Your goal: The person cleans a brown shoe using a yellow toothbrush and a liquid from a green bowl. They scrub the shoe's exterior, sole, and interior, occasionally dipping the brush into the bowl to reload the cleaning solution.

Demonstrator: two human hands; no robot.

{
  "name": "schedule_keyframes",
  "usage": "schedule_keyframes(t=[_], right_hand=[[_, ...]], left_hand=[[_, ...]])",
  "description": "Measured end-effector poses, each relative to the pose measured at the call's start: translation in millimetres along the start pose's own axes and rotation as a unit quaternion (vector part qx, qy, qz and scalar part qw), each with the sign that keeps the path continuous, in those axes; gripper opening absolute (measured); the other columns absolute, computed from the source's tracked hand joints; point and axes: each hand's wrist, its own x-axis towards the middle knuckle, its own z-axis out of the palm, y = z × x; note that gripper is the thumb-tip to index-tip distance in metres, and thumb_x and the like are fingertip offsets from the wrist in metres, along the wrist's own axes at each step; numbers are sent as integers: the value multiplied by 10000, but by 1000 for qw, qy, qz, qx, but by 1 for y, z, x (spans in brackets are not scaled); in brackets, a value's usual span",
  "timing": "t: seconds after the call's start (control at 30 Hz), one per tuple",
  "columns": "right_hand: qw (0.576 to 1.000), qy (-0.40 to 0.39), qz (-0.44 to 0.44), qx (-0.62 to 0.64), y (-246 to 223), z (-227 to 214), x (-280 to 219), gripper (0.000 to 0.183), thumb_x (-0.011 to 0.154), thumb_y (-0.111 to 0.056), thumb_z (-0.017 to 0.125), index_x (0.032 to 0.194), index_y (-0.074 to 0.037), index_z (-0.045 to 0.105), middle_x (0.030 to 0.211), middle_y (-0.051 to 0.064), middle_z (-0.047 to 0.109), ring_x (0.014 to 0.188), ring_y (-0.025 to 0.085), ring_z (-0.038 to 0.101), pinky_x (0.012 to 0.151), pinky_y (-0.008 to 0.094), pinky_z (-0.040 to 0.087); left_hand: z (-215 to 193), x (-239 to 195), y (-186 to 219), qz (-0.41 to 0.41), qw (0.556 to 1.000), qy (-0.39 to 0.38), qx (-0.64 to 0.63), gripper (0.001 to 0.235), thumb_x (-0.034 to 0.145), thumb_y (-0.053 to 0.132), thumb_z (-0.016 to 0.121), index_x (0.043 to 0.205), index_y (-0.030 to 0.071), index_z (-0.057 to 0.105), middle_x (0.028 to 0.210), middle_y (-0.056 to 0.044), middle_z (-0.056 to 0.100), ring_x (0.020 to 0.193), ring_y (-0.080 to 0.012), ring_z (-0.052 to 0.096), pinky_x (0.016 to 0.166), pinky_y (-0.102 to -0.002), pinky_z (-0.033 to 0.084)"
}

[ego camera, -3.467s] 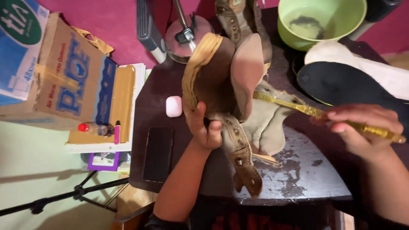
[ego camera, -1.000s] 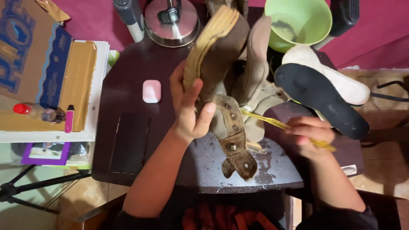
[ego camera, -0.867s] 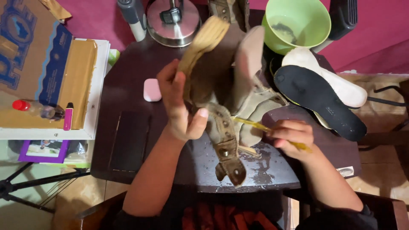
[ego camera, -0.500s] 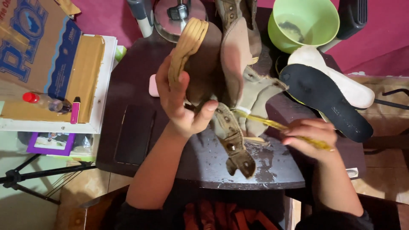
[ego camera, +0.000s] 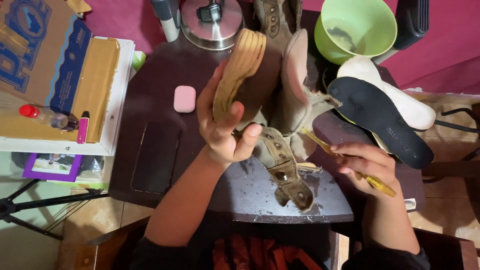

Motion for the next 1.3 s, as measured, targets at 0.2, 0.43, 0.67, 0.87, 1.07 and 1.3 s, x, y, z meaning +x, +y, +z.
schedule_keyframes(t=[0.2,0.43,0.67,0.87,1.07,1.3], right_hand=[[988,102,115,-19,-15,-4,-6,98,1002,-40,596,939,19,643,1140,238,661,1017,407,750,885,424,681],[968,144,104,177,16,0,-21,86,1046,-67,569,1022,-50,650,1115,122,722,820,218,807,683,261,758],[950,70,254,168,-3,-64,39,60,970,-115,621,965,-82,570,972,164,710,968,237,781,775,356,746],[937,-96,333,31,-1,-64,83,166,968,-68,638,820,-143,622,777,21,666,769,118,676,698,244,594],[952,-37,287,102,-4,-48,77,109,1002,-209,614,969,-158,523,900,46,667,901,132,743,782,210,628],[944,74,317,54,-13,-47,75,194,1038,-160,686,889,-113,570,771,78,671,756,166,748,579,229,591]], left_hand=[[-2,5,-4,-10,998,25,51,476,1128,336,543,1577,313,386,1538,-262,375,1480,-457,460,1240,-598,526],[-2,7,-10,-22,998,43,36,466,1118,370,550,1555,285,408,1538,-274,379,1472,-454,460,1251,-614,502],[-2,1,-14,-8,999,16,-27,455,1114,320,557,1546,301,414,1543,-270,371,1469,-443,469,1227,-590,521],[2,0,-9,-9,998,15,-64,431,1089,303,588,1507,327,481,1538,-234,387,1466,-483,470,1243,-599,503],[4,1,-6,-5,996,17,-84,424,1084,287,589,1493,358,501,1534,-206,400,1453,-534,487,1238,-589,539],[6,-1,-6,5,998,9,-60,421,1099,314,587,1503,375,486,1552,-189,386,1457,-510,504,1230,-561,553]])
